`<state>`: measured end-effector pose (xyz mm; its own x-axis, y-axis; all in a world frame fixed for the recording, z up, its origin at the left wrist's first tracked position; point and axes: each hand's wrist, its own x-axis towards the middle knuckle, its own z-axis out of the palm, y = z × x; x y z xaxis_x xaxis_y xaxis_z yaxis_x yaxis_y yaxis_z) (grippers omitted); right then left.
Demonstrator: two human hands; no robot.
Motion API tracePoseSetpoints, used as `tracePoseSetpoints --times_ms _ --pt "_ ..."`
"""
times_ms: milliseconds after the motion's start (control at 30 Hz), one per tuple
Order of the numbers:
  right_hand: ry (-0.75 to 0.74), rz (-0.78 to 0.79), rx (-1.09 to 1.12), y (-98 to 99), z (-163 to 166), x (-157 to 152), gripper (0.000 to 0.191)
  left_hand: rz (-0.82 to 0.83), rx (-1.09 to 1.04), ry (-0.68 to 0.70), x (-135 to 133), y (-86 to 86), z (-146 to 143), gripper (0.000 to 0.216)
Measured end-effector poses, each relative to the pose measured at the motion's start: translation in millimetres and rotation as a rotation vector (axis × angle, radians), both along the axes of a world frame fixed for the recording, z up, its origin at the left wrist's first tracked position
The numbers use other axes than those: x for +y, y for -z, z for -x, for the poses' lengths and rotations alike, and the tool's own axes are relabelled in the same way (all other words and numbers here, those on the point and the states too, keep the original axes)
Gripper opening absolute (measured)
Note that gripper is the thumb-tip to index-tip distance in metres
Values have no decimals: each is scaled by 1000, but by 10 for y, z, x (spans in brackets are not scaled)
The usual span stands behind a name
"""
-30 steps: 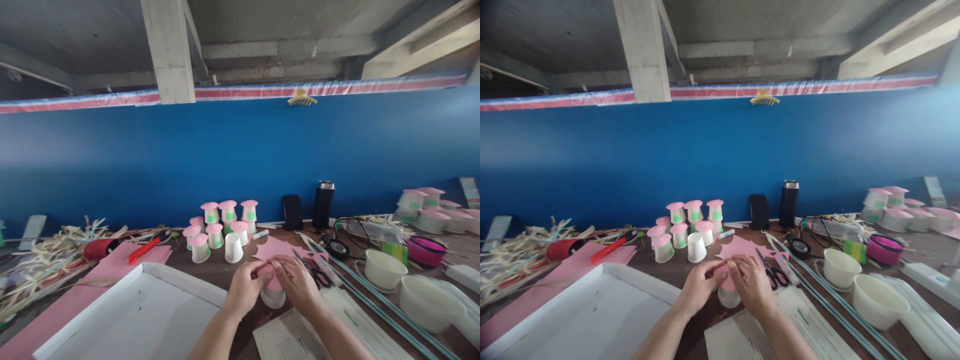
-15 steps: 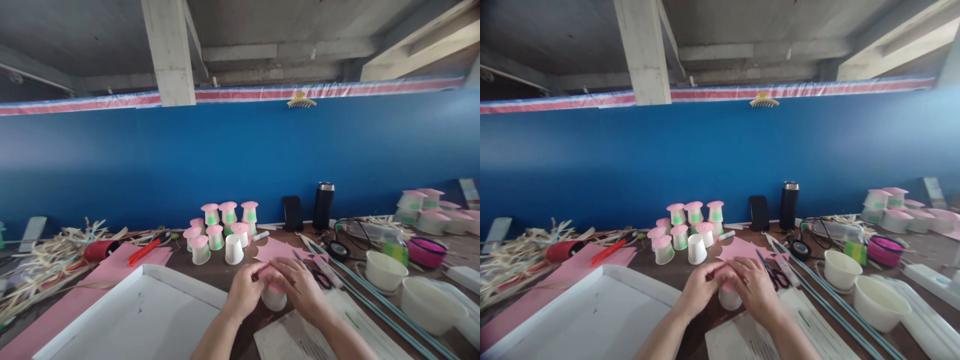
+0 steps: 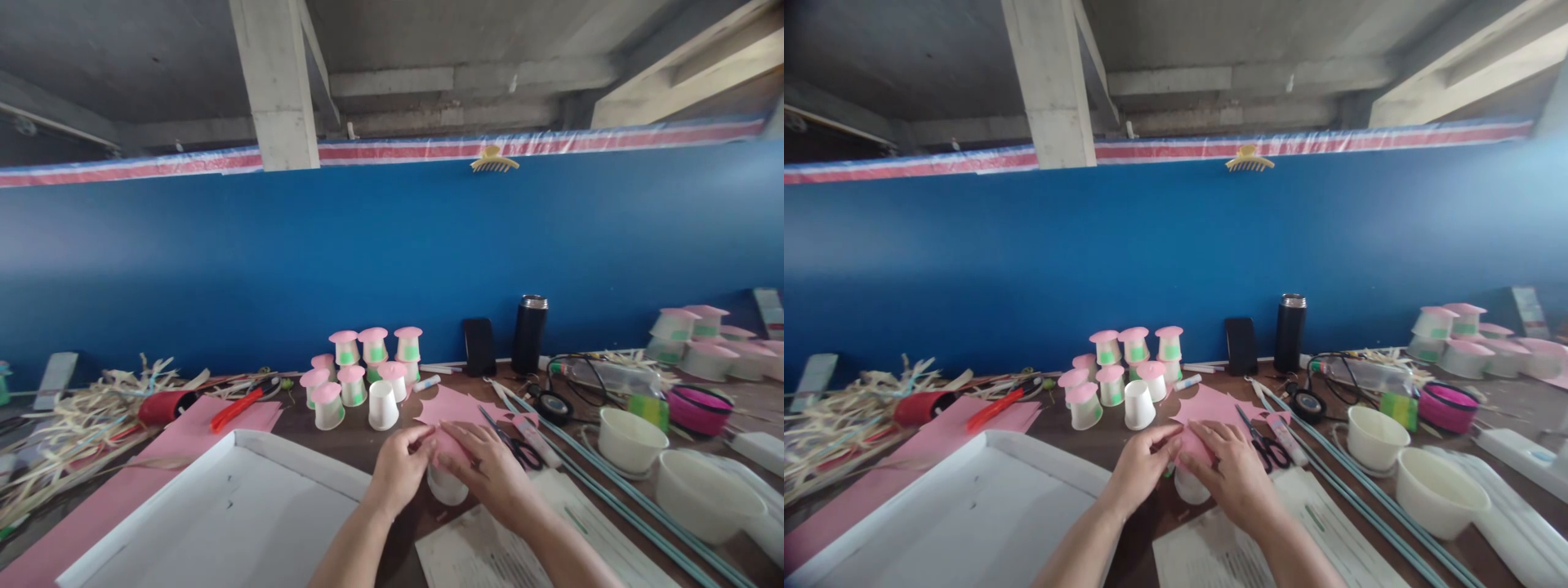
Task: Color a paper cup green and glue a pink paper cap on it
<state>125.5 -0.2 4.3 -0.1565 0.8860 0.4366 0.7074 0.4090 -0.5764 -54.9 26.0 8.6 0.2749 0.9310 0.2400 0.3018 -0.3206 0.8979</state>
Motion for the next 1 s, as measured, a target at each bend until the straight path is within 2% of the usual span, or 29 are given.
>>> tracePoseSetpoints --times_ms 167,267,367,500,567,667,800,900,1000 --pt "-18 10 85 25 -3 5 46 11 -9 2 -11 -16 -24 40" --pt "-5 7 179 40 -17 26 50 24 -12 -50 -9 -26 -20 45" --pt "83 -1 332 51 -53 66 54 71 -2 -117 31 -8 16 48" --pt "249 16 529 31 -129 125 61 149 37 -139 77 28 70 40" --pt "305 42 591 14 -167 148 62 163 58 -80 63 18 84 38" --pt "351 93 660 1 -213 171 61 143 84 85 7 -40 93 43" --pt "365 146 734 15 -243 191 61 9 147 228 -51 -96 82 50" --pt "355 175 769 27 -244 197 60 -54 214 185 -58 -44 43 53" --pt "343 199 783 24 -235 194 59 -74 286 26 -51 73 -3 72"
